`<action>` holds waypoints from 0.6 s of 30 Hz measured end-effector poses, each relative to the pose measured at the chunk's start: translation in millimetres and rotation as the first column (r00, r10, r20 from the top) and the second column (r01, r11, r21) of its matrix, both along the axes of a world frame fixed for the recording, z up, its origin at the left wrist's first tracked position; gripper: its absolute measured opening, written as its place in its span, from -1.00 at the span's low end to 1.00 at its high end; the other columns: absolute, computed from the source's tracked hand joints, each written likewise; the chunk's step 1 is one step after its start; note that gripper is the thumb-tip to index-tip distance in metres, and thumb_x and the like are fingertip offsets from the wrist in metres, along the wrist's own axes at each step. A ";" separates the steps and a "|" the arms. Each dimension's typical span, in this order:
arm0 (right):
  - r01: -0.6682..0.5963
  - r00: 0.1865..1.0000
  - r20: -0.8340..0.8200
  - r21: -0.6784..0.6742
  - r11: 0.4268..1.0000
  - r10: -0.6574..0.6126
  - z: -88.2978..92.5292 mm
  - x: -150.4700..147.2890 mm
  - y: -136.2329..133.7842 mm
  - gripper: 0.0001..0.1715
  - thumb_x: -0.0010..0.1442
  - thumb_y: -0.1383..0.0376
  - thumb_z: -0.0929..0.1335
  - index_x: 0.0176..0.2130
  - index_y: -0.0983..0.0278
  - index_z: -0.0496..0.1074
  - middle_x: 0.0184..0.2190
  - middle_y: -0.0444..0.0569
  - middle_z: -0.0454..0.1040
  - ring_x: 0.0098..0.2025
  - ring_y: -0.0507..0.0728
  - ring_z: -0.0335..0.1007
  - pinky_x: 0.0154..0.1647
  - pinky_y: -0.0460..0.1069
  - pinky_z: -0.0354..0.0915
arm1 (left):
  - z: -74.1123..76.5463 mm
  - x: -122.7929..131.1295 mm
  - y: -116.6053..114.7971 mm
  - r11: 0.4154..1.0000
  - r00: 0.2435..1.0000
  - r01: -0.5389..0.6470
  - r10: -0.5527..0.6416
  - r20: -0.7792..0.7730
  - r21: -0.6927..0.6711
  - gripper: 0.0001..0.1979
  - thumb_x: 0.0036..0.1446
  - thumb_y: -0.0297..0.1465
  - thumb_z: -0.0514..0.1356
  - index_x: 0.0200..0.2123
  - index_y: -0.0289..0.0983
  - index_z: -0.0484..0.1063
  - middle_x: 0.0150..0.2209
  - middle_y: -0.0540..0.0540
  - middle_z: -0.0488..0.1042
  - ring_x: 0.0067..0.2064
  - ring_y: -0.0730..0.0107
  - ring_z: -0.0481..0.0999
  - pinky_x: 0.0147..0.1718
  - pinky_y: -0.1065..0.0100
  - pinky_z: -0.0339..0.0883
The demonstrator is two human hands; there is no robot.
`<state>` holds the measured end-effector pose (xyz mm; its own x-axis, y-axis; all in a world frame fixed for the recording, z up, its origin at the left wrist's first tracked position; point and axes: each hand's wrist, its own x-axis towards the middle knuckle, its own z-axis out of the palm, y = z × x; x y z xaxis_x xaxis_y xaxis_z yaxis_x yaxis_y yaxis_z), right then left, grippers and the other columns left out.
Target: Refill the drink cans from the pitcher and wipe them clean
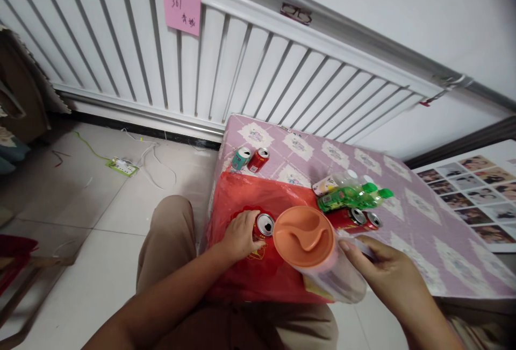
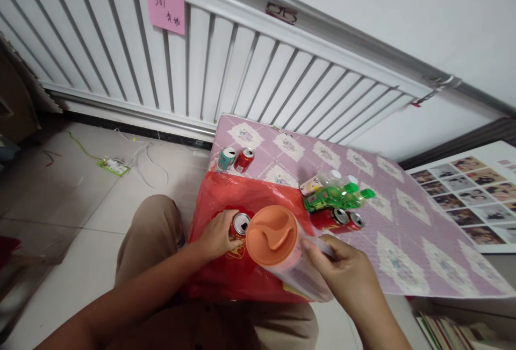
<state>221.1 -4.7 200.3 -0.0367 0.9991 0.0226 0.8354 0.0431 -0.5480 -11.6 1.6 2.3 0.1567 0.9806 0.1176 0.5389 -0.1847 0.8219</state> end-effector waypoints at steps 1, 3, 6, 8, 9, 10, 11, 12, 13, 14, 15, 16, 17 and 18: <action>0.008 1.000 -0.003 0.010 1.000 -0.007 1.3 -2.5 0.4 -0.47 -0.04 -0.18 0.41 -0.63 0.20 0.47 -0.70 -0.10 0.38 -0.64 0.08 0.27 -0.69 -0.07 0.21 | -0.2 0.1 0.1 1.000 1.000 -0.003 0.003 0.001 -0.001 -0.22 -0.10 -0.38 0.44 0.17 -0.19 0.20 0.13 -0.23 0.40 0.14 -0.05 0.41 0.12 -0.03 0.32; 0.019 1.000 -0.005 0.019 1.000 -0.019 2.4 -5.4 1.3 -0.46 -0.07 -0.19 0.43 -0.63 0.20 0.48 -0.71 -0.09 0.39 -0.65 0.08 0.27 -0.69 -0.07 0.21 | -0.6 0.4 0.4 1.000 1.000 -0.001 0.001 -0.002 -0.004 -0.22 -0.10 -0.38 0.44 0.17 -0.22 0.20 0.13 -0.25 0.40 0.15 -0.07 0.41 0.12 -0.04 0.32; 0.024 1.000 -0.003 0.039 0.999 -0.024 0.4 -4.7 2.0 -0.48 -0.08 -0.17 0.44 -0.63 0.20 0.47 -0.71 -0.09 0.40 -0.65 0.08 0.27 -0.69 -0.07 0.20 | -0.9 0.5 0.7 1.000 1.000 0.006 -0.006 -0.009 -0.005 -0.22 -0.10 -0.39 0.44 0.18 -0.25 0.19 0.14 -0.27 0.40 0.15 -0.07 0.41 0.13 -0.04 0.31; 0.033 0.999 0.007 0.051 0.998 -0.033 -2.3 -3.4 1.3 -0.49 -0.05 -0.15 0.43 -0.60 0.22 0.49 -0.68 -0.10 0.42 -0.63 0.07 0.27 -0.68 -0.08 0.19 | -1.0 0.4 0.7 1.000 1.000 0.004 -0.004 -0.013 -0.007 -0.22 -0.09 -0.38 0.43 0.18 -0.23 0.18 0.14 -0.26 0.39 0.15 -0.06 0.41 0.12 -0.04 0.32; 0.045 0.999 0.016 0.055 0.997 -0.046 -3.5 -3.0 0.7 -0.50 -0.03 -0.14 0.43 -0.57 0.23 0.51 -0.66 -0.10 0.43 -0.62 0.07 0.28 -0.66 -0.08 0.19 | -1.0 0.2 0.7 1.000 1.000 0.004 -0.004 -0.014 -0.008 -0.22 -0.09 -0.38 0.43 0.18 -0.23 0.18 0.14 -0.26 0.40 0.15 -0.06 0.41 0.12 -0.03 0.33; 0.058 0.998 0.029 0.059 0.997 -0.060 -4.5 -2.8 0.0 -0.51 -0.01 -0.13 0.42 -0.54 0.23 0.52 -0.65 -0.10 0.44 -0.60 0.07 0.28 -0.65 -0.08 0.19 | -1.1 0.1 0.5 1.000 1.000 0.004 -0.004 -0.016 -0.008 -0.22 -0.09 -0.37 0.43 0.18 -0.24 0.18 0.14 -0.26 0.40 0.15 -0.06 0.41 0.12 -0.03 0.33; 0.069 0.997 0.041 0.062 0.996 -0.071 -5.3 -2.6 -0.5 -0.52 0.01 -0.12 0.42 -0.52 0.24 0.53 -0.64 -0.11 0.45 -0.59 0.07 0.29 -0.63 -0.08 0.19 | -1.2 0.0 0.4 1.000 1.000 0.004 -0.004 -0.017 -0.007 -0.21 -0.09 -0.37 0.43 0.18 -0.25 0.17 0.14 -0.27 0.40 0.15 -0.06 0.41 0.13 -0.02 0.32; 0.074 0.996 0.050 0.070 0.995 -0.078 -5.9 -2.4 -0.8 -0.53 0.02 -0.11 0.41 -0.51 0.24 0.54 -0.63 -0.11 0.44 -0.59 0.07 0.29 -0.63 -0.07 0.19 | -1.3 -0.2 0.2 1.000 1.000 0.004 -0.005 -0.019 -0.007 -0.21 -0.09 -0.37 0.43 0.18 -0.26 0.17 0.14 -0.27 0.40 0.15 -0.06 0.41 0.13 -0.02 0.32; 0.070 0.996 0.055 0.074 0.995 -0.075 -6.3 -2.1 -0.7 -0.53 0.02 -0.11 0.41 -0.51 0.24 0.53 -0.63 -0.11 0.45 -0.59 0.08 0.30 -0.62 -0.07 0.20 | -1.4 -0.2 0.1 1.000 1.000 0.005 -0.005 -0.020 -0.006 -0.21 -0.09 -0.37 0.43 0.18 -0.26 0.17 0.14 -0.27 0.40 0.16 -0.06 0.41 0.14 -0.02 0.32; 0.058 0.996 0.059 0.073 0.996 -0.063 -6.5 -1.5 -0.2 -0.53 0.02 -0.10 0.41 -0.52 0.23 0.53 -0.63 -0.10 0.45 -0.59 0.08 0.30 -0.63 -0.07 0.20 | -1.5 -0.3 0.0 1.000 1.000 0.006 -0.006 -0.021 -0.006 -0.21 -0.09 -0.36 0.43 0.19 -0.25 0.17 0.14 -0.27 0.40 0.16 -0.05 0.41 0.15 -0.02 0.31; 0.045 0.997 0.063 0.069 0.997 -0.049 -6.5 -0.9 0.6 -0.54 0.02 -0.10 0.41 -0.53 0.23 0.52 -0.63 -0.10 0.45 -0.60 0.08 0.30 -0.64 -0.07 0.19 | -1.6 -0.4 0.0 1.000 1.000 0.005 -0.005 -0.022 -0.007 -0.21 -0.08 -0.36 0.43 0.19 -0.25 0.16 0.15 -0.27 0.39 0.17 -0.05 0.40 0.15 -0.02 0.31; 0.035 0.997 0.067 0.065 0.997 -0.039 -6.3 -0.4 1.7 -0.54 0.02 -0.10 0.41 -0.53 0.23 0.52 -0.63 -0.10 0.46 -0.60 0.08 0.31 -0.65 -0.07 0.20 | -1.5 -0.5 0.0 1.000 1.000 0.006 -0.007 -0.024 -0.008 -0.21 -0.08 -0.36 0.43 0.19 -0.24 0.16 0.15 -0.27 0.39 0.17 -0.05 0.40 0.16 -0.01 0.31; 0.027 0.997 0.071 0.058 0.998 -0.031 -5.8 -0.2 2.9 -0.54 0.02 -0.10 0.41 -0.54 0.23 0.52 -0.63 -0.09 0.46 -0.60 0.08 0.31 -0.65 -0.07 0.20 | -1.4 -0.6 0.1 1.000 1.000 0.009 -0.010 -0.025 -0.010 -0.21 -0.08 -0.35 0.43 0.19 -0.24 0.16 0.15 -0.27 0.39 0.17 -0.05 0.40 0.16 -0.01 0.31; 0.024 0.997 0.077 0.052 0.998 -0.028 -4.9 -0.5 4.1 -0.54 0.02 -0.10 0.41 -0.54 0.23 0.52 -0.62 -0.09 0.46 -0.60 0.09 0.32 -0.66 -0.07 0.21 | -1.2 -0.7 0.2 1.000 1.000 0.013 -0.013 -0.026 -0.013 -0.21 -0.08 -0.35 0.43 0.19 -0.25 0.16 0.15 -0.27 0.39 0.17 -0.05 0.40 0.15 -0.02 0.31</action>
